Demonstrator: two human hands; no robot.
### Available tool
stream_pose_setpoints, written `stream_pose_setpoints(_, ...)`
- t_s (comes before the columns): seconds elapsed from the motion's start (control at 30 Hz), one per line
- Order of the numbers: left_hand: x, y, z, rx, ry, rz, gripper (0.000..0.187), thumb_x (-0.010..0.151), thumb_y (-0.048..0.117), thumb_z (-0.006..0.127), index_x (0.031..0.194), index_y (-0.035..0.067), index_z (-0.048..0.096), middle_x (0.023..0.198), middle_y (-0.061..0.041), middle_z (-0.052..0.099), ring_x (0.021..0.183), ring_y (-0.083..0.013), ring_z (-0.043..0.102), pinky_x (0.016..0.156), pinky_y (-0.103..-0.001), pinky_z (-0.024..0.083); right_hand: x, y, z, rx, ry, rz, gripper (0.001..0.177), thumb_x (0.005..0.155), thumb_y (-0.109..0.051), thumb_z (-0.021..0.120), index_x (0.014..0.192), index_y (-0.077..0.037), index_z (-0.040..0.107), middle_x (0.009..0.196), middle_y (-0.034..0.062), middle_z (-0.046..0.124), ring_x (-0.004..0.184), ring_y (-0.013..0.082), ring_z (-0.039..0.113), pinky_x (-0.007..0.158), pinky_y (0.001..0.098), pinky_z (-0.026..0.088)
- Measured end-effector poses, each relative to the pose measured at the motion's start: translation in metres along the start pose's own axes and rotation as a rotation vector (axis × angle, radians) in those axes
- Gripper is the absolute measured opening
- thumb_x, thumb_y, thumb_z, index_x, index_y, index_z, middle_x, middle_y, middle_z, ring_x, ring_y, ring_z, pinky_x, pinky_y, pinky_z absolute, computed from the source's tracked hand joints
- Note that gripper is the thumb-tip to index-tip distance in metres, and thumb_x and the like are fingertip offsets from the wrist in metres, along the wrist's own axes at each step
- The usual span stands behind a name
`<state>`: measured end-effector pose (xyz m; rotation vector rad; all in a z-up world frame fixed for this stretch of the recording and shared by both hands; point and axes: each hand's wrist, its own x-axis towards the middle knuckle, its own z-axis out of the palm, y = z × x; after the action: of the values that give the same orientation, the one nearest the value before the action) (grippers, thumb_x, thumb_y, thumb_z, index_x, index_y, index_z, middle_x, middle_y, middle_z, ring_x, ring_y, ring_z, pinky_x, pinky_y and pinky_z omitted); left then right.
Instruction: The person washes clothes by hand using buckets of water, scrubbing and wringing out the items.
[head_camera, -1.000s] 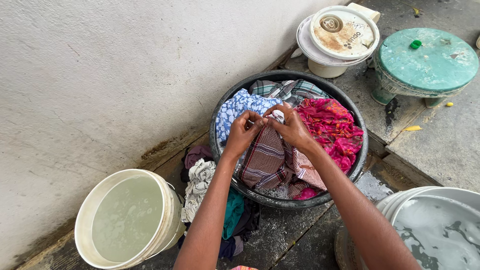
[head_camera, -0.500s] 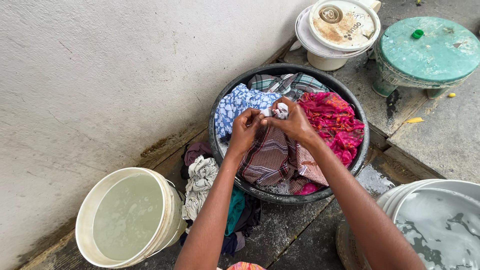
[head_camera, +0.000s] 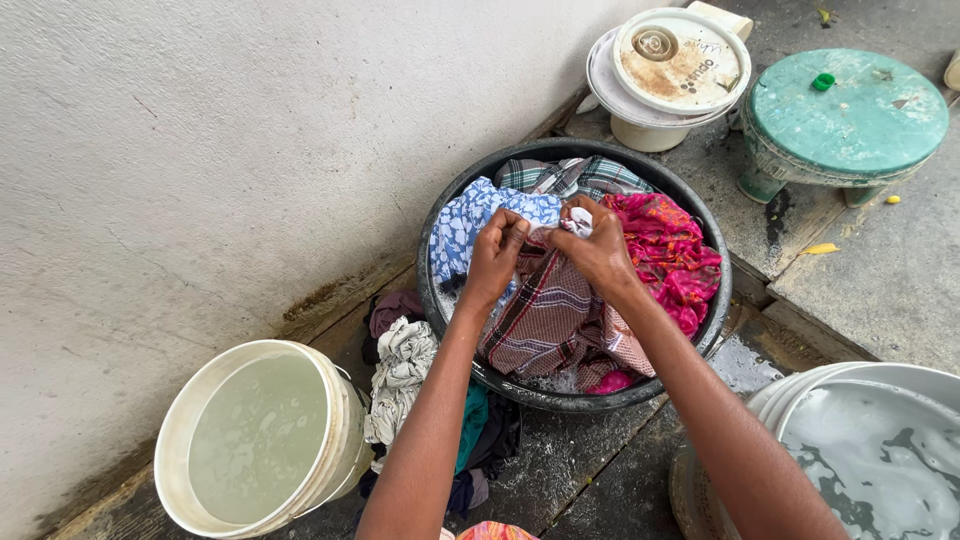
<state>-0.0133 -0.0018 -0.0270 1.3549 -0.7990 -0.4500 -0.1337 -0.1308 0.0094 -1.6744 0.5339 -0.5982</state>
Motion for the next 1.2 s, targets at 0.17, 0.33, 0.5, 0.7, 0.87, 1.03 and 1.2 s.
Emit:
stream_pose_setpoints(0.17, 0.005, 0.033, 0.005, 0.070, -0.156, 0.033, 0.021, 0.097, 0.022, 0.076, 0.093, 0.003, 0.065, 0.077, -0.004, 0.063, 0.068, -0.0062, 0.056, 0.060, -0.022, 0.045, -0.004, -0.037, -0.019, 0.101, 0.011, -0.182, 0.016, 0.080, -0.001, 0.073, 0.088, -0.006, 0.060, 0.077, -0.0002, 0.061, 0.065, 0.0056, 0.054, 0.054, 0.0232, 0.044)
stream_pose_setpoints(0.33, 0.006, 0.069, 0.031, 0.349, -0.140, 0.104, 0.021, 0.098, 0.017, 0.075, 0.098, 0.000, 0.063, 0.085, -0.005, 0.053, 0.068, -0.0088, 0.045, 0.058, -0.025, 0.039, -0.002, -0.101, -0.045, 0.236, 0.129, -0.343, 0.017, 0.076, 0.003, 0.067, 0.085, -0.009, 0.059, 0.073, -0.0010, 0.060, 0.058, 0.0071, 0.056, 0.054, 0.0246, 0.055)
stream_pose_setpoints(0.5, 0.003, 0.110, 0.053, 0.388, -0.043, 0.719, 0.020, 0.117, 0.021, 0.050, 0.114, 0.002, 0.056, 0.101, -0.009, 0.067, 0.092, -0.0152, 0.065, 0.080, -0.035, 0.052, 0.007, -0.150, -0.071, 0.182, 0.115, -0.664, 0.015, 0.084, 0.003, 0.064, 0.088, -0.010, 0.059, 0.078, 0.0000, 0.060, 0.064, 0.0076, 0.060, 0.061, 0.0249, 0.060)
stream_pose_setpoints(0.7, 0.074, 0.204, 0.047, 0.335, 0.197, 0.610, 0.023, 0.114, 0.036, 0.037, 0.112, 0.013, 0.039, 0.074, -0.003, 0.053, 0.055, -0.0084, 0.052, 0.044, -0.024, 0.043, 0.038, -0.221, -0.077, 0.202, 0.357, -0.861, 0.017, 0.091, 0.006, 0.066, 0.088, -0.009, 0.057, 0.077, 0.0012, 0.058, 0.062, 0.0097, 0.051, 0.057, 0.0250, 0.044)
stream_pose_setpoints(0.87, 0.062, 0.209, 0.034, 0.367, 0.140, 0.667, 0.032, 0.109, 0.042, 0.055, 0.114, 0.013, 0.041, 0.076, -0.008, 0.062, 0.058, -0.0119, 0.059, 0.049, -0.027, 0.048, 0.040, -0.225, -0.097, 0.270, 0.351, -1.073, 0.025, 0.090, 0.003, 0.069, 0.090, -0.013, 0.051, 0.077, -0.0042, 0.056, 0.060, 0.0045, 0.060, 0.054, 0.0198, 0.057)
stream_pose_setpoints(1.03, -0.001, 0.099, 0.020, 0.616, -0.125, 0.434, 0.051, 0.092, 0.035, 0.075, 0.124, 0.005, 0.049, 0.097, -0.025, 0.076, 0.068, -0.0205, 0.075, 0.051, -0.030, 0.060, 0.028, -0.142, -0.107, -0.131, 0.336, -0.610, 0.014, 0.086, 0.003, 0.066, 0.096, -0.005, 0.061, 0.078, 0.0040, 0.060, 0.059, 0.0092, 0.058, 0.048, 0.0207, 0.051)
stream_pose_setpoints(1.2, -0.033, -0.009, 0.013, 0.696, -0.160, 0.094, 0.031, 0.089, 0.018, 0.075, 0.116, 0.003, 0.069, 0.111, -0.015, 0.076, 0.073, -0.0201, 0.075, 0.061, -0.033, 0.063, 0.021, -0.078, -0.109, -0.264, 0.385, -0.605, 0.015, 0.082, 0.002, 0.069, 0.093, -0.005, 0.062, 0.085, 0.0056, 0.065, 0.072, 0.0114, 0.063, 0.062, 0.0234, 0.057)
